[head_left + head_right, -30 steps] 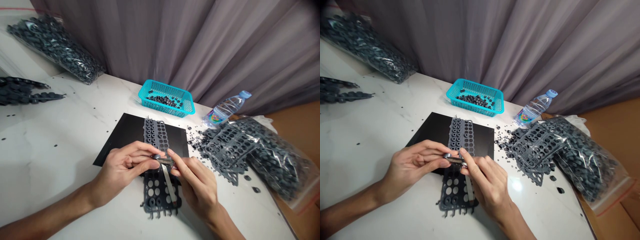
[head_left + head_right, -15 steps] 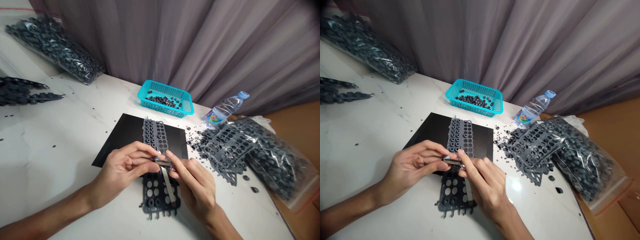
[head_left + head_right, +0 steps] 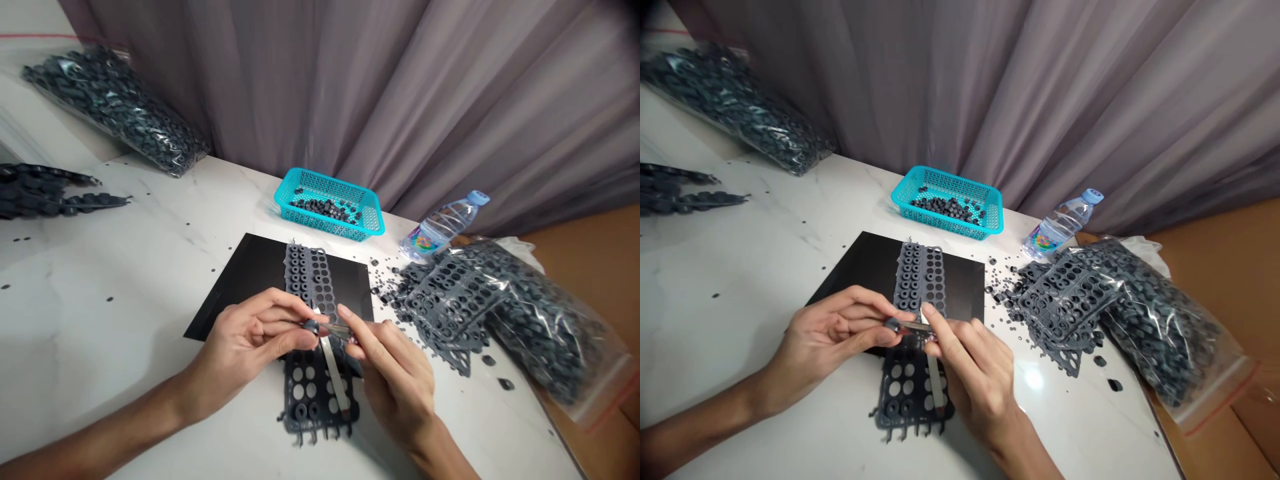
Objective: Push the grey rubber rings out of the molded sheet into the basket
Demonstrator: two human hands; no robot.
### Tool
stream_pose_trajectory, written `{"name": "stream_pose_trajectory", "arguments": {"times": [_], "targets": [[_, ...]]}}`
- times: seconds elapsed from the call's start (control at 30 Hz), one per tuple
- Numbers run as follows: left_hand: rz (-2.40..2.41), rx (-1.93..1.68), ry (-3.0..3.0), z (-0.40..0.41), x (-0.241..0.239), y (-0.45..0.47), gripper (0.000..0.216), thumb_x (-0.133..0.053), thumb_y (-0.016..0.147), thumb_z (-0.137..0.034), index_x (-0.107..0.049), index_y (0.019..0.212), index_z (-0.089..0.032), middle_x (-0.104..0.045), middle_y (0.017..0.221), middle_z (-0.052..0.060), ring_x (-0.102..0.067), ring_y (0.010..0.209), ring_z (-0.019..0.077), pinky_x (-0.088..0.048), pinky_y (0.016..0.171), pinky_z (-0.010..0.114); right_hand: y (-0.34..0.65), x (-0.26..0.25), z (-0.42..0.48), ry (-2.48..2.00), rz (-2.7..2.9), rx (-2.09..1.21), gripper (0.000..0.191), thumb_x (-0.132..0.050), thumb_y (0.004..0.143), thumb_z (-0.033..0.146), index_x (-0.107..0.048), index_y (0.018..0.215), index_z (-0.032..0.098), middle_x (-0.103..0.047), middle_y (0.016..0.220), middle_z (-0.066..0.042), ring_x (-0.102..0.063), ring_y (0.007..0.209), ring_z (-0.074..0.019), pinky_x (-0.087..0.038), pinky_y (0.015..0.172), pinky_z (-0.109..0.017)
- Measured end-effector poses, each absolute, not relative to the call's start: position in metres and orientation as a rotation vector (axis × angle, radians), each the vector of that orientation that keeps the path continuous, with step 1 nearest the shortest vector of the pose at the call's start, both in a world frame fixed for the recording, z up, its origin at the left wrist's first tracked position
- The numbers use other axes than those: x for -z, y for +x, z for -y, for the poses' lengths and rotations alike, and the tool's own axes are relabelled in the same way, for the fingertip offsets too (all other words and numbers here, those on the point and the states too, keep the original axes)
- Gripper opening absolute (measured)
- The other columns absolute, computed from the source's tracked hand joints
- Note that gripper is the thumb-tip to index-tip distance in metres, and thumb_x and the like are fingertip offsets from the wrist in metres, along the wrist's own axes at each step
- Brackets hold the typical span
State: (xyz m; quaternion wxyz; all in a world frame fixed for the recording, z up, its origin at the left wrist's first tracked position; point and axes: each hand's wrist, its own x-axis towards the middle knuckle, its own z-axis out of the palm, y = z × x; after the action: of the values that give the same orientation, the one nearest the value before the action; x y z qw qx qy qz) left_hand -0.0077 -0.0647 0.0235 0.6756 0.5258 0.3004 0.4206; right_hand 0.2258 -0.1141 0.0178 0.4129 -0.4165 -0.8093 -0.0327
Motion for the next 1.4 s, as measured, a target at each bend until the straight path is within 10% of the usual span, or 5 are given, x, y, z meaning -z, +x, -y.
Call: {"name": "stream_pose_trajectory", "arguments": {"times": [0.47,0.77,1.13,1.4], "targets": [[-0.662,-0.946,1.277,0.065,-0.018,-0.008,0.017,-0.079,0.096,-0.022,-0.072,0.111,-0.023,-0.082,0.121,0.004,-0.078,0.117,0.0218,-0.064,0.106,0.031,0.251,-0.017,0.098,-1.229,1.940,0.234,0.057,-0.054,0.106,0.006,-0.051,0.161,0.023,-0.068,0.096,-0.006,-0.062,0.079,-0.0162,-0.050,0.073,-0.029],[-0.797,-0.954,1.339,0.049,-0.011,-0.004,0.024,-0.081,0.094,-0.035,-0.069,0.107,-0.019,-0.081,0.122,0.011,-0.077,0.118,0.0258,-0.065,0.104,0.035,0.335,-0.008,0.001,-2.302,1.782,0.202,0.040,-0.038,0.113,0.028,-0.060,0.143,0.011,-0.069,0.123,-0.020,-0.073,0.103,-0.0289,-0.051,0.085,-0.034],[-0.895,-1.197,1.941,-0.111,-0.026,0.037,0.037,-0.063,0.101,-0.054,-0.064,0.107,-0.018,-0.082,0.115,0.012,-0.080,0.108,0.0256,-0.061,0.105,0.040,0.337,-0.008,-0.074,-2.438,1.775,0.179,0.027,-0.051,0.108,0.025,-0.059,0.125,0.006,-0.068,0.116,-0.025,-0.074,0.107,-0.0306,-0.053,0.087,-0.034],[-0.976,-1.149,2.202,-0.168,-0.032,0.059,0.026,-0.073,0.092,-0.041,-0.069,0.105,-0.019,-0.060,0.157,0.013,-0.048,0.151,0.0348,-0.026,0.129,0.062,0.325,0.001,-0.086,-2.448,1.775,0.184,0.027,-0.052,0.103,0.018,-0.063,0.127,0.012,-0.070,0.124,-0.022,-0.069,0.120,-0.0305,-0.053,0.089,-0.033]]}}
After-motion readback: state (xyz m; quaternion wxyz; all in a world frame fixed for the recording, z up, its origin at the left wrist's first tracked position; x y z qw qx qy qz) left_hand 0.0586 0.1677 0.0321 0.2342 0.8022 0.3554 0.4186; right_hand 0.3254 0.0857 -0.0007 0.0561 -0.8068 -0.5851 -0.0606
